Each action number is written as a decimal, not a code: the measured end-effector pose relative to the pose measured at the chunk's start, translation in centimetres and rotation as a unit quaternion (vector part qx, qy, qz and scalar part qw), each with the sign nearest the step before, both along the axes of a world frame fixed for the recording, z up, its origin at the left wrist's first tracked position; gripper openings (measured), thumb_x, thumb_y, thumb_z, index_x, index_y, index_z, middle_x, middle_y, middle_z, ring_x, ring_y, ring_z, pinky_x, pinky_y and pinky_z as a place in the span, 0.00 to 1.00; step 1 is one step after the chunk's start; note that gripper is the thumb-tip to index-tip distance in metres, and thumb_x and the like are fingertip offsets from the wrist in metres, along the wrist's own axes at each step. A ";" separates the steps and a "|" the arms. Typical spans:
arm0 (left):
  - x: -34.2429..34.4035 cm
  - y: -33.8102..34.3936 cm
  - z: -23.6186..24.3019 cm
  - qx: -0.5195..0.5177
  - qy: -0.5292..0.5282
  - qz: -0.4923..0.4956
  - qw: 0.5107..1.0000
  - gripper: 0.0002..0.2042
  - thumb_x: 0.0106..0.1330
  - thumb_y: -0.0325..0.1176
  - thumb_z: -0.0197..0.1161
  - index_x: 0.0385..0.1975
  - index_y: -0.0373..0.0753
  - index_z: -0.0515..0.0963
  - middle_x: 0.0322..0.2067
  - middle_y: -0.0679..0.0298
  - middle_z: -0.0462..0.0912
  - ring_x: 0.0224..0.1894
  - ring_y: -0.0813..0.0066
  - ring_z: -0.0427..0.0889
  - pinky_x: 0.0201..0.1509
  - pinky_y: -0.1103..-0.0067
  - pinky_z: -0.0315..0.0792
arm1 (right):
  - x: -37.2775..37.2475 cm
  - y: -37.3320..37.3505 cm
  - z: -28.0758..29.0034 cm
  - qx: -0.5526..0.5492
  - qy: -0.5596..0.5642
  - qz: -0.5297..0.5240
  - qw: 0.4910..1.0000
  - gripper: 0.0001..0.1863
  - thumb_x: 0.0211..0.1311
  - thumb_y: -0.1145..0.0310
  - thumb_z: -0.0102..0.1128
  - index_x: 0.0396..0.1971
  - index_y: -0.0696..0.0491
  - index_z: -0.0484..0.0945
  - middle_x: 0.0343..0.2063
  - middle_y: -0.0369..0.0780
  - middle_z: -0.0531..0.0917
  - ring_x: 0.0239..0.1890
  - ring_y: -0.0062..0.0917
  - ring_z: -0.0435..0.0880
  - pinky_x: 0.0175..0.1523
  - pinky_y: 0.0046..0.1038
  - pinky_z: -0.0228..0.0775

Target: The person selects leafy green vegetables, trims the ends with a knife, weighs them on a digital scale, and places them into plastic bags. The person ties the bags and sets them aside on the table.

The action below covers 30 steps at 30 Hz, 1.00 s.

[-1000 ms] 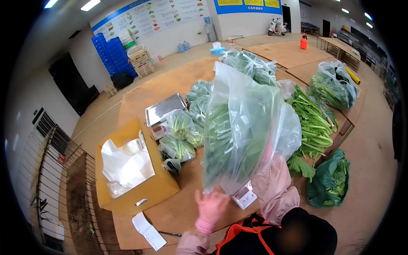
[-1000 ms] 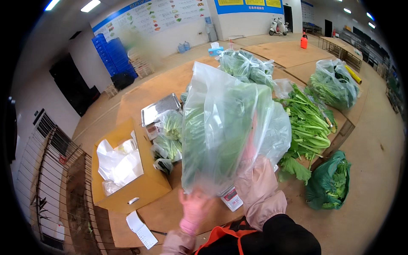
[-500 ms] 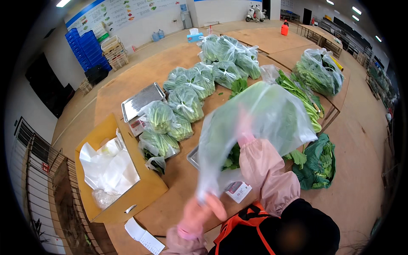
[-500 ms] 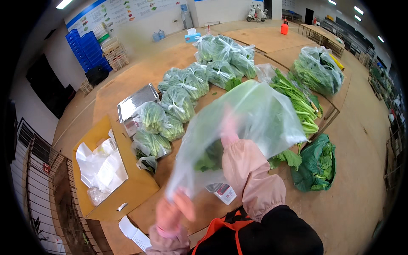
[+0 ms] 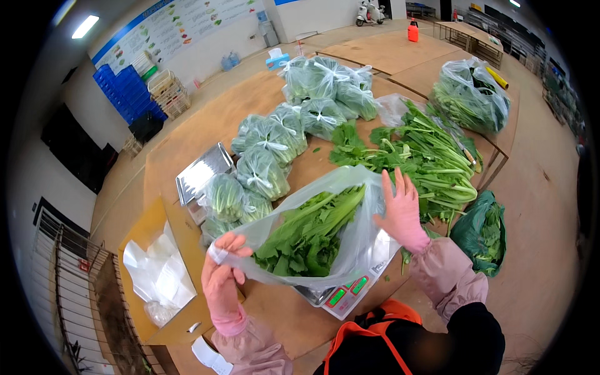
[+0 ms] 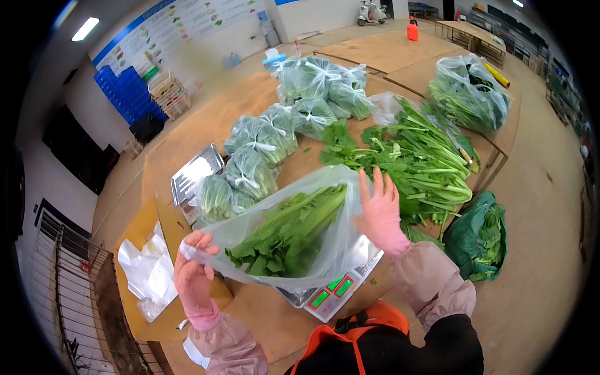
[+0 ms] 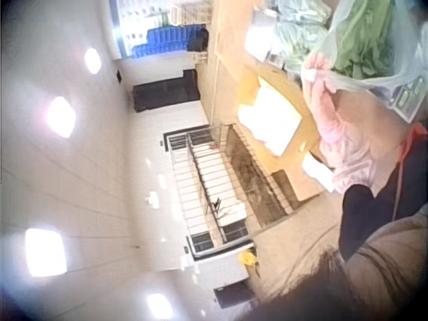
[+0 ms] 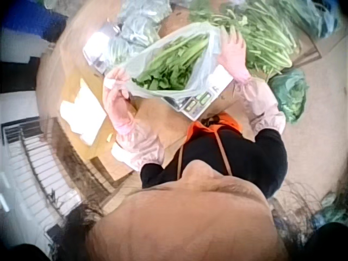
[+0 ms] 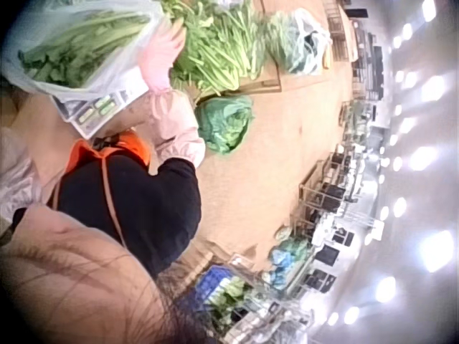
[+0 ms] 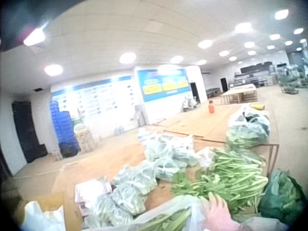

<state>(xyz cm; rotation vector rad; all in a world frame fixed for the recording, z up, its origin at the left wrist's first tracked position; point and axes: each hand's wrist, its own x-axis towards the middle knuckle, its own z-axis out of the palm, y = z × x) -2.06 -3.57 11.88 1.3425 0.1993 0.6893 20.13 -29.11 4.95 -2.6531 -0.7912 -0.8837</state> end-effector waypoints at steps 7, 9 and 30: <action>-3.3 2.0 -0.1 -0.003 -0.086 -0.042 0.995 0.30 0.49 0.32 0.48 0.55 0.24 0.64 0.52 0.51 0.72 0.47 0.65 0.74 0.49 0.78 0.66 | 6.4 -7.7 5.2 0.529 0.525 0.345 0.571 0.17 0.60 0.62 0.46 0.27 0.62 0.76 0.18 0.44 0.81 0.18 0.29 0.79 0.27 0.28 0.74; -2.3 1.0 0.7 -0.023 -0.108 -0.061 0.992 0.30 0.49 0.32 0.51 0.56 0.29 0.65 0.56 0.55 0.70 0.41 0.68 0.74 0.46 0.79 0.69 | 6.0 -6.5 10.1 0.569 0.522 0.465 0.433 0.11 0.59 0.70 0.47 0.33 0.62 0.74 0.35 0.46 0.81 0.34 0.32 0.82 0.39 0.29 0.76; 12.3 -5.8 -6.2 0.150 -0.052 -0.147 0.976 0.45 0.48 0.21 0.61 0.67 0.43 0.43 0.58 0.59 0.61 0.58 0.69 0.64 0.59 0.76 0.62 | 2.7 11.0 9.9 -0.091 0.417 0.614 0.664 0.08 0.41 0.69 0.59 0.24 0.57 0.77 0.20 0.38 0.79 0.24 0.19 0.76 0.30 0.24 0.69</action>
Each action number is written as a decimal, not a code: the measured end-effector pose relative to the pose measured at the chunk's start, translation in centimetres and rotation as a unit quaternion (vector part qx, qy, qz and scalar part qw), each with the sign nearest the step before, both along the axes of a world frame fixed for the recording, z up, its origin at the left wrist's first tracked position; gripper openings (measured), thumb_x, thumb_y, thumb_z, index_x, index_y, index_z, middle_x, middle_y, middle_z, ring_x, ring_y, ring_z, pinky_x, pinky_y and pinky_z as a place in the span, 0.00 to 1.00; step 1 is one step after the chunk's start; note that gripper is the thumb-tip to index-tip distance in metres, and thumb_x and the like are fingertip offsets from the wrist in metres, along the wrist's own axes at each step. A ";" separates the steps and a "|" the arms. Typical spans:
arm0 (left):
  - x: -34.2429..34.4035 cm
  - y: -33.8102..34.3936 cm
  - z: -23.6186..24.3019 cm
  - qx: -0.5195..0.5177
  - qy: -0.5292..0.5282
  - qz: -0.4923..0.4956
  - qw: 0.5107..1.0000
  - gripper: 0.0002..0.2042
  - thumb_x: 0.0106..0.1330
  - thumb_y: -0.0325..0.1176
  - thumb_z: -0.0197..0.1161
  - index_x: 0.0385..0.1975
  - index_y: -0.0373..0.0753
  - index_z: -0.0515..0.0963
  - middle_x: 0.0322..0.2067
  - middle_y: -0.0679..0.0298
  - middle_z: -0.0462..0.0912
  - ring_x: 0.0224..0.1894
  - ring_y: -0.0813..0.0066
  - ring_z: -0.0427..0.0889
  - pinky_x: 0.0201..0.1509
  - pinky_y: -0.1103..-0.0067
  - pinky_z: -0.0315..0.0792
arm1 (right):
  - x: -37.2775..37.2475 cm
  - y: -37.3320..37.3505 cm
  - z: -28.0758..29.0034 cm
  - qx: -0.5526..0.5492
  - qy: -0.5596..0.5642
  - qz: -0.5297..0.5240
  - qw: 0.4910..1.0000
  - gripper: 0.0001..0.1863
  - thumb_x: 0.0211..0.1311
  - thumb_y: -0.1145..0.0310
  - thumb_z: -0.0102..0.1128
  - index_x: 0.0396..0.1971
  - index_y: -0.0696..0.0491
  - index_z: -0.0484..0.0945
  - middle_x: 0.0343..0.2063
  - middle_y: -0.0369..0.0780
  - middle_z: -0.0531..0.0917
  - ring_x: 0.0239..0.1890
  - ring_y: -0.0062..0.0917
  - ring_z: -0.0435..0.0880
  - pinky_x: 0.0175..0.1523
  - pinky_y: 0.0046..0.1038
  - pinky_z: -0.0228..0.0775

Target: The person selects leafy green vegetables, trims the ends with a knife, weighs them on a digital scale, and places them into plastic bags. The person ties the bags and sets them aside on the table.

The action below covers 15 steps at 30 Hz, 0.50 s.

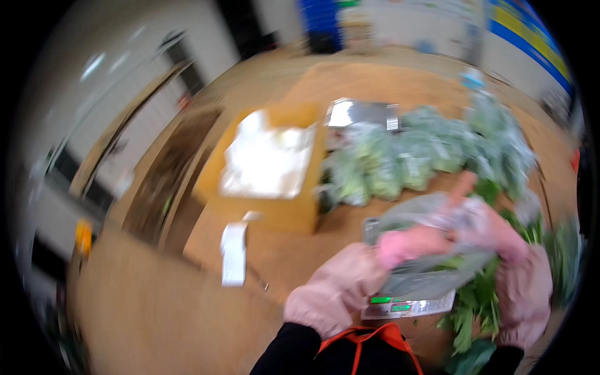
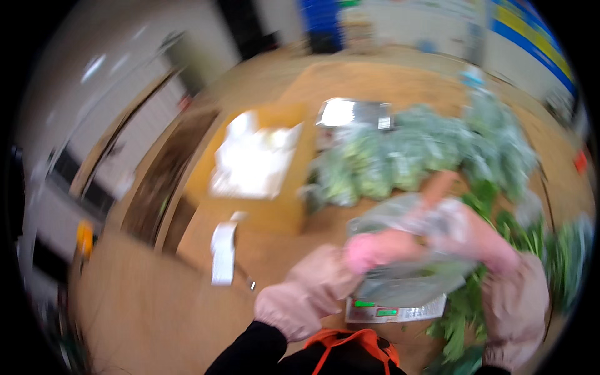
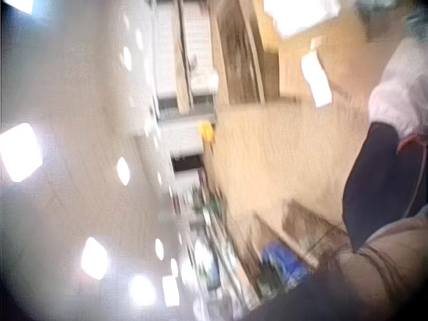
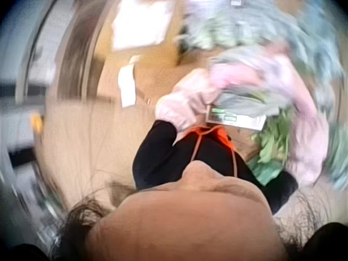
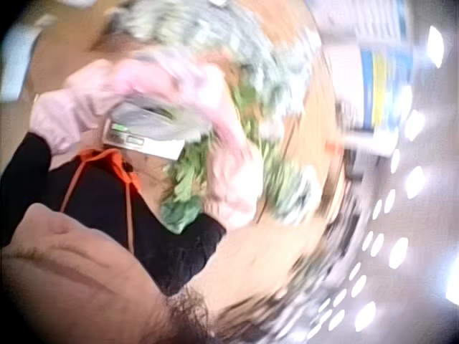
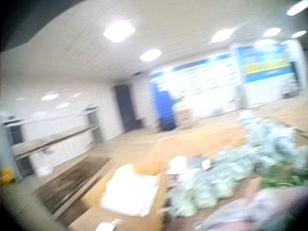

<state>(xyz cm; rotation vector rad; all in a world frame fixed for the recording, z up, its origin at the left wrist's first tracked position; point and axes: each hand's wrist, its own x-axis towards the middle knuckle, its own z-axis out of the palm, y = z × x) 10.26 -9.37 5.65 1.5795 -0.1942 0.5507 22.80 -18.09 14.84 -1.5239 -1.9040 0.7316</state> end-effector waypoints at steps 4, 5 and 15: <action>-1.4 -1.3 1.2 -0.053 -0.086 -0.014 0.995 0.35 0.51 0.29 0.64 0.62 0.41 0.57 0.50 0.54 0.71 0.49 0.67 0.72 0.51 0.74 0.67 | -0.9 -1.3 1.0 -0.029 -0.009 -0.125 0.992 0.15 0.37 0.69 0.68 0.28 0.59 0.76 0.24 0.37 0.77 0.27 0.19 0.76 0.34 0.23 0.69; -1.4 -0.7 0.0 -0.014 -0.051 0.042 0.998 0.31 0.52 0.28 0.62 0.59 0.40 0.60 0.48 0.53 0.73 0.47 0.64 0.73 0.49 0.73 0.68 | -1.1 -1.3 1.0 -0.033 -0.012 -0.165 0.986 0.18 0.36 0.70 0.70 0.29 0.59 0.76 0.24 0.37 0.77 0.27 0.19 0.76 0.36 0.23 0.69; -1.6 -4.0 -3.4 0.276 0.135 0.290 0.906 0.09 0.57 0.27 0.53 0.36 0.31 0.73 0.36 0.48 0.74 0.43 0.50 0.72 0.47 0.63 0.66 | 2.6 5.0 -6.4 0.111 -0.251 -0.203 0.940 0.11 0.43 0.73 0.57 0.31 0.56 0.75 0.15 0.37 0.70 0.18 0.25 0.70 0.25 0.24 0.59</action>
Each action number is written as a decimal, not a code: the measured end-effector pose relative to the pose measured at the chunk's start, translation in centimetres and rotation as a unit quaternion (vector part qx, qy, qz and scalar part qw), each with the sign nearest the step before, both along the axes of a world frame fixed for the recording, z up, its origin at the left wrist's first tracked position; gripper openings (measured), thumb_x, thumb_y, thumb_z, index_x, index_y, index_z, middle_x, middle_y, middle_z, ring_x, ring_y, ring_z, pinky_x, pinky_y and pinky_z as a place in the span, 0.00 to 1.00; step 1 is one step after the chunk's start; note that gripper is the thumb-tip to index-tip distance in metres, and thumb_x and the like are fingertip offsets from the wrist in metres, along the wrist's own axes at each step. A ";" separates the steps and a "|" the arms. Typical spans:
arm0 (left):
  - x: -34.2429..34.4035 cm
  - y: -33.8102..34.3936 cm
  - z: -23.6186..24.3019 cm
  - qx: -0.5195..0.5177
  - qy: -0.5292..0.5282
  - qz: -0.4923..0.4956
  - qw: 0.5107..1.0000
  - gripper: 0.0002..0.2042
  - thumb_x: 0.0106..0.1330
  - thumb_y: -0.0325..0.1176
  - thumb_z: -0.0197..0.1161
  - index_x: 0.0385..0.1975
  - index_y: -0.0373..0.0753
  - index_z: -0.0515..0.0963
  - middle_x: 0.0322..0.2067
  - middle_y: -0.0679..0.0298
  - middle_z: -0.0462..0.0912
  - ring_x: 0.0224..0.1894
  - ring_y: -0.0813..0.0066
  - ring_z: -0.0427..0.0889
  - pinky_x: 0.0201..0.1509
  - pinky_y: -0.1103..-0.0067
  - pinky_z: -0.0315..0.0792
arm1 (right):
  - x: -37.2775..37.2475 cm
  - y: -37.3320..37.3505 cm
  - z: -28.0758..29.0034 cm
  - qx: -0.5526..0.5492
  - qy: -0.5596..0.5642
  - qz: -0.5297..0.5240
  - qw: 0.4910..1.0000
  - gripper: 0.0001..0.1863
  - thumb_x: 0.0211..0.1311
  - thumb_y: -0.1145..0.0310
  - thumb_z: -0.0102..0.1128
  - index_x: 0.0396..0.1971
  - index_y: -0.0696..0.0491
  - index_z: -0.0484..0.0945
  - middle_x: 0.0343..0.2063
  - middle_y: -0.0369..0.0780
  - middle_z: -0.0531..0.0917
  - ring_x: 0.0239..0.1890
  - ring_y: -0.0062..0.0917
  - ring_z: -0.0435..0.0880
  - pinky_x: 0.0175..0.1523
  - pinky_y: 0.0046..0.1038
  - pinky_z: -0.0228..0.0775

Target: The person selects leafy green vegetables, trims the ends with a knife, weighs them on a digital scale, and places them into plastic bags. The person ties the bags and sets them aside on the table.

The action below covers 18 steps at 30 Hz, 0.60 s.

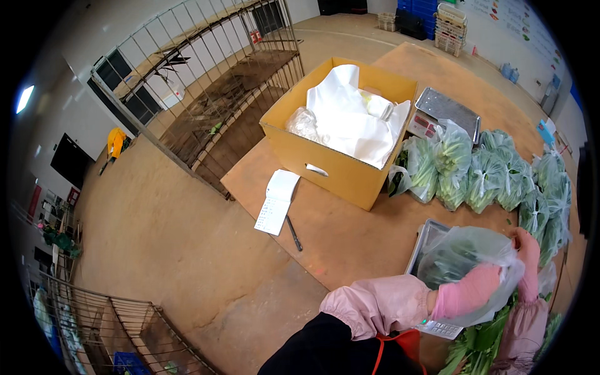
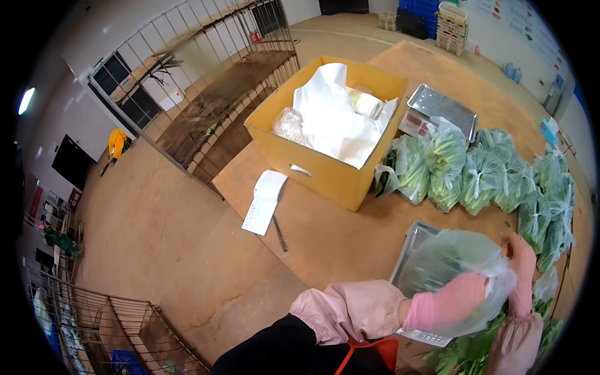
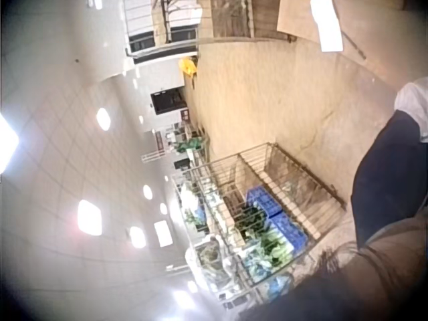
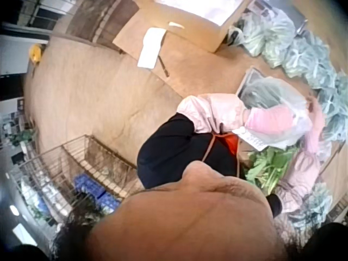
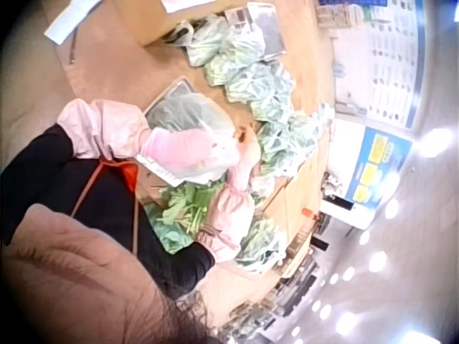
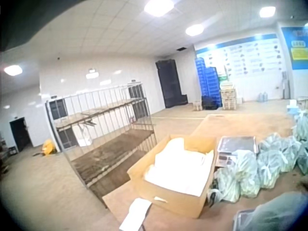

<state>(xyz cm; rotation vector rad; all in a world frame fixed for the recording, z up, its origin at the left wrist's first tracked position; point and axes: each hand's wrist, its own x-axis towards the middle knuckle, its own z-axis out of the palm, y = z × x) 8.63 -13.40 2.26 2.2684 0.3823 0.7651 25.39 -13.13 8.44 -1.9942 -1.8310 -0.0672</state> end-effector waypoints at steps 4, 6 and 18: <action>-3.4 -2.0 -0.7 -0.009 -0.160 -0.018 0.987 0.09 0.60 0.30 0.53 0.35 0.30 0.73 0.40 0.49 0.74 0.49 0.52 0.69 0.52 0.65 0.64 | 5.3 2.2 -4.6 0.058 -0.028 -0.069 0.995 0.09 0.51 0.72 0.52 0.34 0.56 0.74 0.16 0.38 0.71 0.19 0.27 0.71 0.27 0.26 0.61; -4.5 -2.1 -4.4 0.014 -0.223 -0.089 0.971 0.12 0.63 0.33 0.52 0.38 0.30 0.73 0.43 0.49 0.73 0.48 0.52 0.71 0.53 0.67 0.65 | 12.5 1.2 -8.7 0.090 -0.107 -0.103 0.985 0.09 0.56 0.70 0.48 0.34 0.56 0.74 0.16 0.40 0.71 0.20 0.32 0.72 0.28 0.29 0.61; -6.6 5.0 -0.8 -0.384 -0.295 -0.165 0.860 0.25 0.63 0.22 0.41 0.63 0.36 0.58 0.47 0.60 0.76 0.27 0.80 0.74 0.52 0.79 0.65 | 7.5 -3.1 -2.1 -0.046 0.534 0.145 0.832 0.16 0.58 0.62 0.50 0.19 0.59 0.69 0.16 0.37 0.73 0.18 0.21 0.70 0.27 0.22 0.64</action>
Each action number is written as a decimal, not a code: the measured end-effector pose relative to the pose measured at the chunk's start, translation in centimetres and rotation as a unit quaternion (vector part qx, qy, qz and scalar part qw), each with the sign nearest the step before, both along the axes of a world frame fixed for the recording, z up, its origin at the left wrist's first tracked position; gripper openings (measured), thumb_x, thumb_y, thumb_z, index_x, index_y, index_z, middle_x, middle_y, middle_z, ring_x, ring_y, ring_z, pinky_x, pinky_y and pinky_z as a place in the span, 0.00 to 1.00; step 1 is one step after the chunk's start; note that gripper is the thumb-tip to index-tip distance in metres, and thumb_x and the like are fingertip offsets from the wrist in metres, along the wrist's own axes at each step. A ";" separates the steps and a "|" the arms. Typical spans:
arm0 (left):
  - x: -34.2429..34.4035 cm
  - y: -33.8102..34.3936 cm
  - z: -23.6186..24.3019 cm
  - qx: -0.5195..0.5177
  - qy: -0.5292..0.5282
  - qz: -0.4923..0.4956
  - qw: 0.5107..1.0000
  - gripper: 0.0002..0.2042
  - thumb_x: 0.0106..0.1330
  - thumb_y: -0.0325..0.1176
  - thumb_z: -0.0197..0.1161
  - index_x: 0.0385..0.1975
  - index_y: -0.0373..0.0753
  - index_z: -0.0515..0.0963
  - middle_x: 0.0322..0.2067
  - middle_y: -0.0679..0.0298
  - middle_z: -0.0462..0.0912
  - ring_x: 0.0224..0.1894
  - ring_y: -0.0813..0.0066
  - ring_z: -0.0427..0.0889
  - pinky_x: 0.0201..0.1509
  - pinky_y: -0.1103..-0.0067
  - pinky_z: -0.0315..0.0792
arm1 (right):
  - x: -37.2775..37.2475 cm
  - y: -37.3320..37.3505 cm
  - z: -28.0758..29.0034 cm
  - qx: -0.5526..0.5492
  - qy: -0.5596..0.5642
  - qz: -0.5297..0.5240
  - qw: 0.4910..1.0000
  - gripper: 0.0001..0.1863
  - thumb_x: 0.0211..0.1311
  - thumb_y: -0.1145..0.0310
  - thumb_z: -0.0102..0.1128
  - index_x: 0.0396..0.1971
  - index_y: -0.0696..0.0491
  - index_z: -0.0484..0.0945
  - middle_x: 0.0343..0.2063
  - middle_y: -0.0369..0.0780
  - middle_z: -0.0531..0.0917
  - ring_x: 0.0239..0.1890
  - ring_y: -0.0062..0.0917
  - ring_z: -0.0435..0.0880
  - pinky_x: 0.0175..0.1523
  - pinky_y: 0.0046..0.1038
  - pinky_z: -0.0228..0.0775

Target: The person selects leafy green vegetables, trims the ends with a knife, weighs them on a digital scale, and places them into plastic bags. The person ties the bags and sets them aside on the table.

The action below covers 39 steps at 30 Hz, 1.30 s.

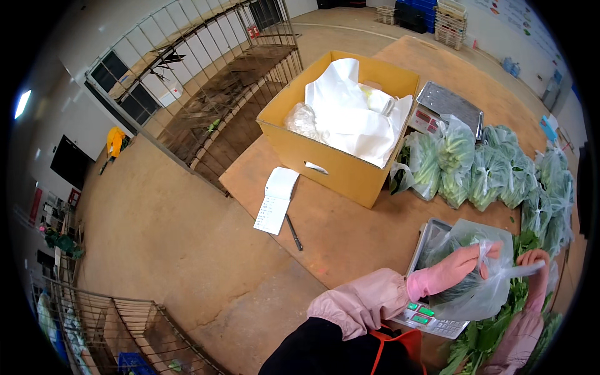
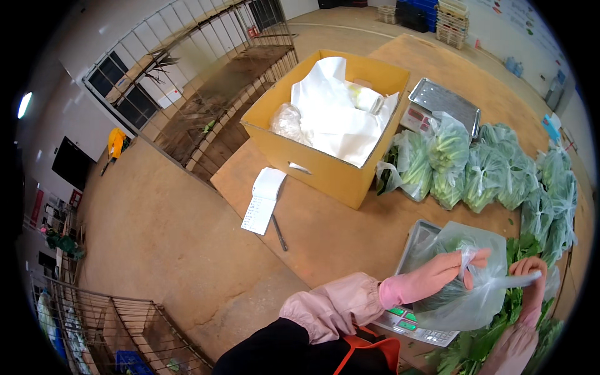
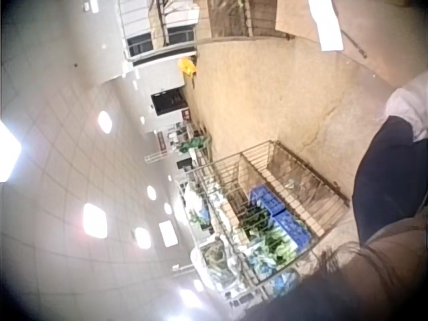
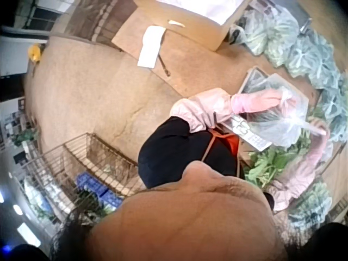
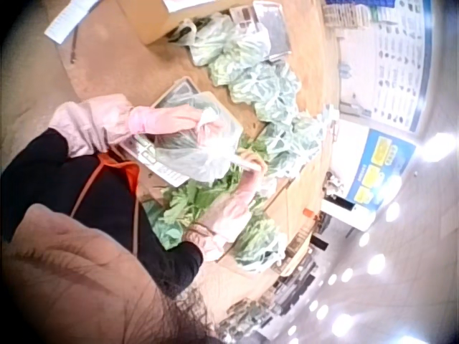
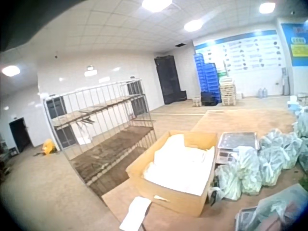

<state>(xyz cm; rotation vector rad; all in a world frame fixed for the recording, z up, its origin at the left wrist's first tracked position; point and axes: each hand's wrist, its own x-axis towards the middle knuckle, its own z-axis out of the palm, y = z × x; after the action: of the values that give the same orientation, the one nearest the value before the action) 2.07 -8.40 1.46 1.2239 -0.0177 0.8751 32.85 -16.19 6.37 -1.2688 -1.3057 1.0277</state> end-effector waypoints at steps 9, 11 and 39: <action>1.5 0.4 0.6 -0.061 0.035 0.005 0.998 0.30 0.61 0.17 0.37 0.66 0.40 0.51 0.59 0.62 0.68 0.25 0.82 0.71 0.38 0.84 0.69 | -8.3 -2.9 1.8 0.090 0.021 -0.075 0.993 0.25 0.49 0.47 0.56 0.16 0.58 0.67 0.17 0.38 0.67 0.19 0.23 0.68 0.25 0.21 0.56; 1.4 0.6 0.4 -0.063 0.027 0.000 0.998 0.31 0.61 0.17 0.38 0.67 0.41 0.50 0.60 0.62 0.65 0.25 0.82 0.71 0.38 0.84 0.69 | -7.2 -3.8 1.6 0.042 0.101 -0.058 0.992 0.22 0.50 0.53 0.54 0.16 0.59 0.67 0.17 0.38 0.67 0.18 0.23 0.67 0.25 0.21 0.55; 4.0 -2.4 0.8 0.104 0.195 0.049 0.974 0.15 0.54 0.39 0.62 0.22 0.35 0.66 0.21 0.58 0.67 0.23 0.64 0.68 0.28 0.71 0.63 | -7.3 7.5 -2.7 0.066 -0.427 -0.290 0.854 0.07 0.54 0.76 0.54 0.33 0.54 0.72 0.16 0.35 0.65 0.20 0.18 0.64 0.26 0.22 0.57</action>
<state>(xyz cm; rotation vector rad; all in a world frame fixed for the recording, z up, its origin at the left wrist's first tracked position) 6.08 -10.80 2.26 1.5880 0.2761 0.7171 25.54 -8.67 3.67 -1.9472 -1.4247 -0.1083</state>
